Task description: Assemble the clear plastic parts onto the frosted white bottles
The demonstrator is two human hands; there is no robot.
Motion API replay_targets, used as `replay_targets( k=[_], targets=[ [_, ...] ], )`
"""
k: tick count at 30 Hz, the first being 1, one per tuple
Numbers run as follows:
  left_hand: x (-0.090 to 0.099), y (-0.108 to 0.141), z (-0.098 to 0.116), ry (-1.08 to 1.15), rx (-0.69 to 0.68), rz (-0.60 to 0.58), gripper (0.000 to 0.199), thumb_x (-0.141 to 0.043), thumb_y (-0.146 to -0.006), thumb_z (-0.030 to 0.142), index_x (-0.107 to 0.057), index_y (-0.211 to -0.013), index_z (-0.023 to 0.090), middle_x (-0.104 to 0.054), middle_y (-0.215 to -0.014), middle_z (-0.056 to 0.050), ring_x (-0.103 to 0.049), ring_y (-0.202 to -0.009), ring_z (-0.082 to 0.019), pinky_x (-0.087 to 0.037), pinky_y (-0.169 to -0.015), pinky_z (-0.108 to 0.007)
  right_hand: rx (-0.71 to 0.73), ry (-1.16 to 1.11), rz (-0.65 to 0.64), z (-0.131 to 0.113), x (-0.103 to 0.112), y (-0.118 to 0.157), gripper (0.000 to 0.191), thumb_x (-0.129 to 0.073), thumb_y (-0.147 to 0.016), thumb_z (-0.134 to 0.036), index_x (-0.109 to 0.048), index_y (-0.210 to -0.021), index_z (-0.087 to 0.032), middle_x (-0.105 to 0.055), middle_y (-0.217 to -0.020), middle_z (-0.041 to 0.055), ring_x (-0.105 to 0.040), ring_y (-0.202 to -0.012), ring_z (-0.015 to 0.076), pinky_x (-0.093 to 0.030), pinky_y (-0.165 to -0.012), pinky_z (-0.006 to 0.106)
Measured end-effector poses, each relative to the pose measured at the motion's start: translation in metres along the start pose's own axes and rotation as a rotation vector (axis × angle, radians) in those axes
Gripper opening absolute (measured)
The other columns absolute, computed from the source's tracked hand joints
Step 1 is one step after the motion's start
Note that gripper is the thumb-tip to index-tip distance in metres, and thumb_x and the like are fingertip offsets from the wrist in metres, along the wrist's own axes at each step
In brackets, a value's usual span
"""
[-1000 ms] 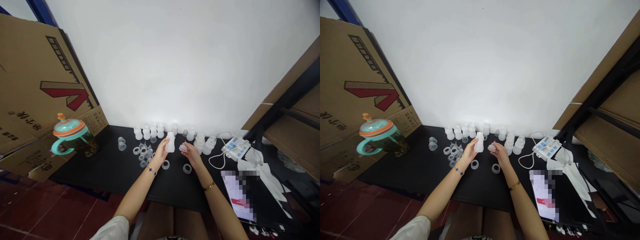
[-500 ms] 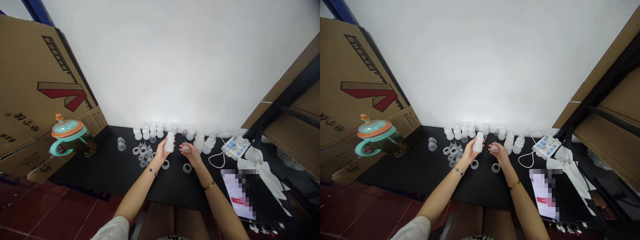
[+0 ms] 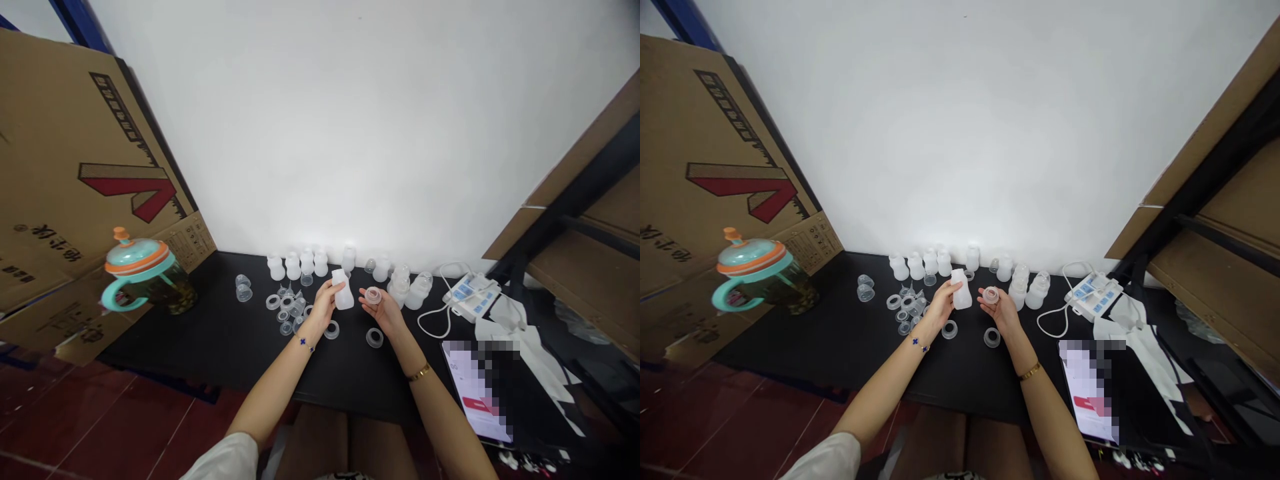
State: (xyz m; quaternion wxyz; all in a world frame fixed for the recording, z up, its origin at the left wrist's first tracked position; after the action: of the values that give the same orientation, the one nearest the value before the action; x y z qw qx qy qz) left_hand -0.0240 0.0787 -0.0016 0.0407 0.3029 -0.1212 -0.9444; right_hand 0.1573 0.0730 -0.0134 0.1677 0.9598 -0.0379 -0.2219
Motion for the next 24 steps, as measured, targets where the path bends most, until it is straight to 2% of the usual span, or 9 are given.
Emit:
replay_targets(
  k=[9, 15, 24],
  targets=[
    [-0.004, 0.003, 0.007, -0.093, -0.139, 0.02, 0.058, -0.098, -0.048, 0.024, -0.065, -0.095, 0.017, -0.073, -0.085, -0.005, -0.068, -0.076, -0.02, -0.048, -0.073, -0.031, 0.026, -0.018, 0.019, -0.004, 0.0, 0.002, 0.011, -0.062, -0.091, -0.033, -0.063, -0.092, -0.022, -0.079, -0.106, 0.0072, -0.077, -0.08, 0.0202, -0.061, -0.066, 0.029],
    [-0.008, 0.006, 0.014, -0.209, -0.282, 0.021, 0.062, -0.098, -0.043, 0.018, -0.061, -0.093, 0.019, -0.07, -0.084, -0.002, -0.065, -0.075, -0.017, -0.047, -0.071, -0.027, 0.03, -0.069, 0.063, -0.003, 0.003, 0.002, 0.01, -0.069, -0.089, -0.032, -0.067, -0.09, -0.023, -0.078, -0.098, 0.0036, -0.075, -0.077, 0.0163, -0.06, -0.062, 0.025],
    [-0.006, 0.004, 0.012, -0.257, -0.328, 0.002, 0.059, -0.097, -0.045, 0.019, -0.063, -0.093, 0.019, -0.069, -0.089, -0.003, -0.064, -0.079, -0.017, -0.047, -0.072, -0.026, 0.078, -0.04, 0.066, -0.006, 0.003, 0.002, 0.01, -0.068, -0.091, -0.032, -0.068, -0.09, -0.022, -0.077, -0.097, 0.0045, -0.073, -0.076, 0.0167, -0.061, -0.061, 0.026]
  ],
)
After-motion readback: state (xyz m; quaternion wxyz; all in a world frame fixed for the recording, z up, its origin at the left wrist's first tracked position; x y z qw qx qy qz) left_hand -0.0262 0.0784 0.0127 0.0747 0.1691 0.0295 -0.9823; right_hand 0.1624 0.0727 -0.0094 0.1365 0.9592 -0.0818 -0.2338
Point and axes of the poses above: each hand's wrist, its own y-axis away from the middle knuckle, its own x-axis out of the back of the hand, z = x × y, the point moved 7 cm from there along -y, towards the middle knuckle
